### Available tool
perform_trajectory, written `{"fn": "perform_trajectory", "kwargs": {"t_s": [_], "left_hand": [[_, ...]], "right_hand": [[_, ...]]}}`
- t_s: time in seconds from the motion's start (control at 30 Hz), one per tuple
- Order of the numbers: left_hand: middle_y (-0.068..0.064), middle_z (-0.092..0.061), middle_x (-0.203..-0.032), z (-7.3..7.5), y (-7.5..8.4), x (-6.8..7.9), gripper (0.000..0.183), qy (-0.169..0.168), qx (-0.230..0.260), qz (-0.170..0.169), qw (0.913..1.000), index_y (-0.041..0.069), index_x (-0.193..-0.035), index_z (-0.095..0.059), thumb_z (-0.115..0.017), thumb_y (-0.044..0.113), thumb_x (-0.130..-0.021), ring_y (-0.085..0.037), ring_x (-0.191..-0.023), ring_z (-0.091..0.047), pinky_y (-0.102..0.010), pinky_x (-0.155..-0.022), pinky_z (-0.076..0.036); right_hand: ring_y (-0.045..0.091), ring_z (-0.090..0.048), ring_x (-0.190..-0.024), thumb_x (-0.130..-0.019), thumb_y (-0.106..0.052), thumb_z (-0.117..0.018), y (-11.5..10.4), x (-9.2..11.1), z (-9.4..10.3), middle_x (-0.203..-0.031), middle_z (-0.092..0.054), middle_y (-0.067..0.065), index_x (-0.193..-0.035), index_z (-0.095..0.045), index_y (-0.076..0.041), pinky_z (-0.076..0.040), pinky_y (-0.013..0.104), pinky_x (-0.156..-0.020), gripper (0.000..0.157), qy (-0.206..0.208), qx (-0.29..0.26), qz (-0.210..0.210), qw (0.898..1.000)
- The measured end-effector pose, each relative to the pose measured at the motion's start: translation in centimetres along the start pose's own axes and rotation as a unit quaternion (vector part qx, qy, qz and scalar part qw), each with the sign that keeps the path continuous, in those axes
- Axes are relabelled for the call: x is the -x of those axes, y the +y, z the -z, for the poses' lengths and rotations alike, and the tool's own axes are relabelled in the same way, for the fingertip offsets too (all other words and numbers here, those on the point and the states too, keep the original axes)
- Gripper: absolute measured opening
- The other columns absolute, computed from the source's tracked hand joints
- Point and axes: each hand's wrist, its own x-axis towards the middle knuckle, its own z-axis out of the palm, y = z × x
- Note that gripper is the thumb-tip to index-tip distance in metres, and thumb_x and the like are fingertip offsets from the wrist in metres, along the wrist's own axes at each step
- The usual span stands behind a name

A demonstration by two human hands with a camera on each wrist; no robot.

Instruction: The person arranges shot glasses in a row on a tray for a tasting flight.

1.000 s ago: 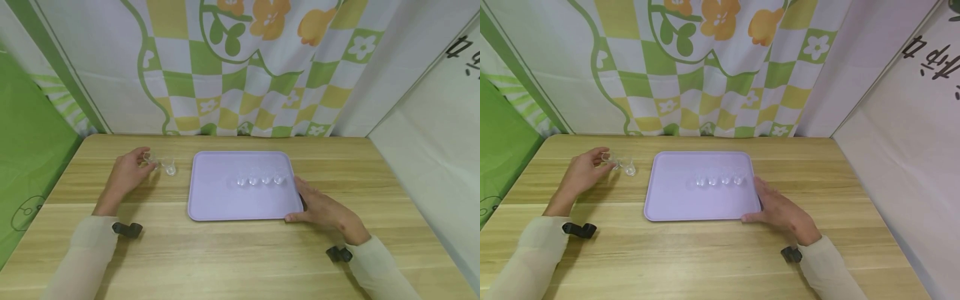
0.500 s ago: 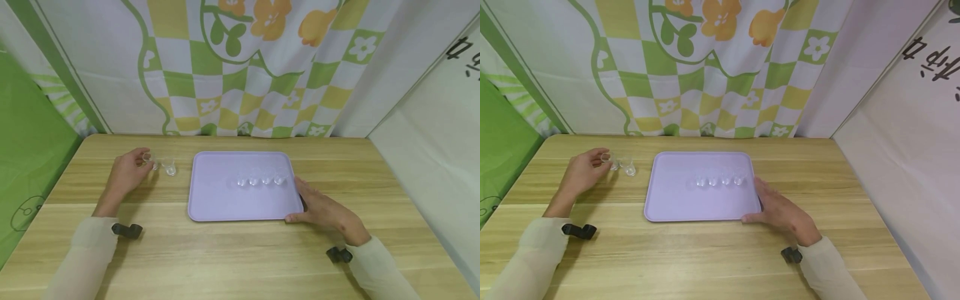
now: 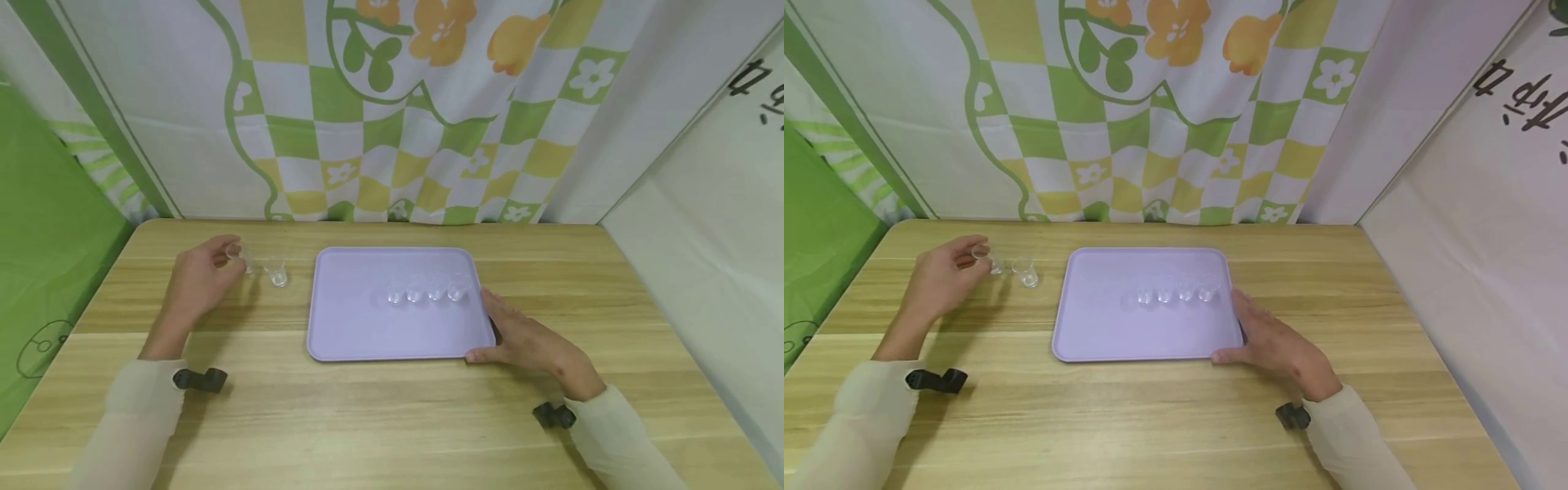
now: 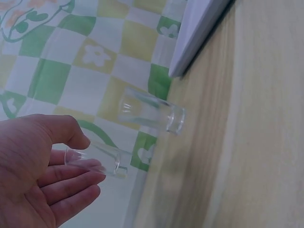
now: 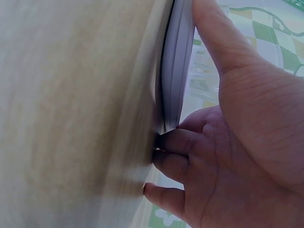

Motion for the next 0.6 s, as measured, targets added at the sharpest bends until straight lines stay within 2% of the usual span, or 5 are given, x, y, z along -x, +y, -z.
{"fn": "perform_trajectory", "kwargs": {"t_s": [0.3,0.6], "left_hand": [[-0.022,-0.071,-0.119,0.4,1.6,0.1,0.043,0.005,0.002,-0.014,0.9999,-0.002,-0.136,-0.063,-0.062,0.018,-0.097,-0.049,-0.108,-0.067,-0.059,-0.092,-0.055],[-0.020,-0.074,-0.109,0.2,3.9,0.1,0.038,0.025,0.005,-0.068,0.9974,-0.004,-0.129,-0.067,-0.065,0.013,-0.095,-0.047,-0.101,-0.071,-0.056,-0.088,-0.057]], "right_hand": [[0.046,-0.009,-0.153,-0.085,-0.062,-0.075,-0.1,-0.1,0.1,-0.168,-0.005,0.027,-0.161,-0.002,0.006,-0.017,0.063,-0.120,0.126,-0.005,-0.003,-0.005,1.000],[0.045,-0.008,-0.153,-0.086,-0.060,-0.076,0.1,-0.2,0.0,-0.168,-0.005,0.027,-0.161,-0.002,0.007,-0.015,0.065,-0.119,0.125,-0.008,-0.006,-0.002,1.000]]}}
